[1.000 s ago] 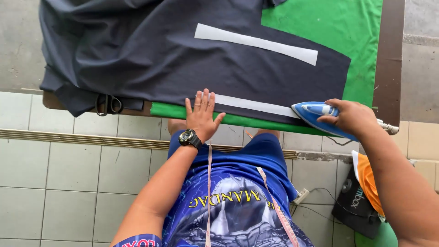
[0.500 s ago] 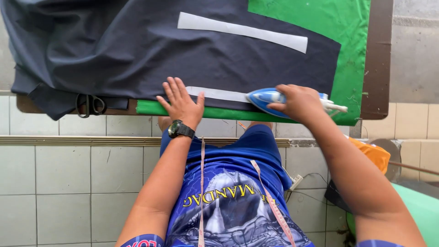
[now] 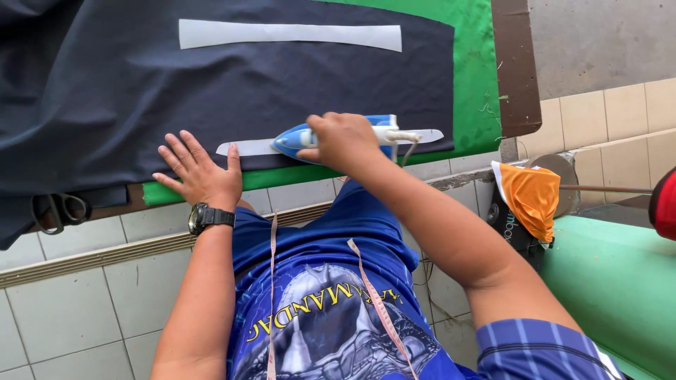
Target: Ironing white fabric strips onto a larger piece of dark fabric to fuse them together.
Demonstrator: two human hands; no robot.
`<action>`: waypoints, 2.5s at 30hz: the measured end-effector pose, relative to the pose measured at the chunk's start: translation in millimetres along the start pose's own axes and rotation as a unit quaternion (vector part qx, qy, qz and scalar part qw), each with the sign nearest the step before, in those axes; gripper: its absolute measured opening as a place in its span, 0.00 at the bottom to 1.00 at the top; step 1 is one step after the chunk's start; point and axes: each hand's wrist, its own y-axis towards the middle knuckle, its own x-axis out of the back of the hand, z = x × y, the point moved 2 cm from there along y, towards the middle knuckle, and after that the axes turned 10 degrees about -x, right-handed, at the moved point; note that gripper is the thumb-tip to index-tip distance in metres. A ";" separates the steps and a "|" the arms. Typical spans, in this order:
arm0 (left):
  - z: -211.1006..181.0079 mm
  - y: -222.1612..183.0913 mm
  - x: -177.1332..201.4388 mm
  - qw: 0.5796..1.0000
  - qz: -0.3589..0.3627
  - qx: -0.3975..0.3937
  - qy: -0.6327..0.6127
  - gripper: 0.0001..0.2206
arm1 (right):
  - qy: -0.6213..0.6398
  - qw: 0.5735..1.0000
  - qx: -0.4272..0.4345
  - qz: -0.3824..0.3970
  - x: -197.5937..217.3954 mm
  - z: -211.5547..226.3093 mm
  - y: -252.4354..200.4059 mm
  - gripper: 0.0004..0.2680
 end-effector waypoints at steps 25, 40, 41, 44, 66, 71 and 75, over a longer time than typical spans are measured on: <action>28.9 5.3 4.4 0.998 0.037 0.052 -0.013 0.47 | -0.157 0.967 -0.197 0.040 36.5 -219.6 -77.2 0.22; 25.5 8.1 9.5 0.994 0.086 0.070 -0.002 0.45 | -0.110 0.985 -0.133 0.028 12.6 -93.4 -29.0 0.20; 26.2 8.0 9.2 0.993 0.091 0.070 -0.001 0.45 | -0.094 0.989 -0.108 0.026 6.8 -76.5 -22.3 0.20; 27.5 7.9 9.3 0.993 0.096 0.071 0.002 0.45 | -0.062 0.996 -0.065 0.016 -9.1 -25.0 -3.0 0.20; 19.8 7.8 23.0 0.990 0.112 0.080 -0.007 0.45 | -0.108 0.947 -0.278 0.123 70.0 -192.8 -78.3 0.22; 21.9 8.6 20.3 0.992 0.104 0.077 -0.003 0.45 | -0.132 0.932 -0.314 0.125 74.1 -239.6 -94.7 0.22; 26.4 6.9 13.4 0.993 0.095 0.073 0.003 0.46 | -0.153 0.932 -0.308 0.117 54.5 -259.2 -97.9 0.24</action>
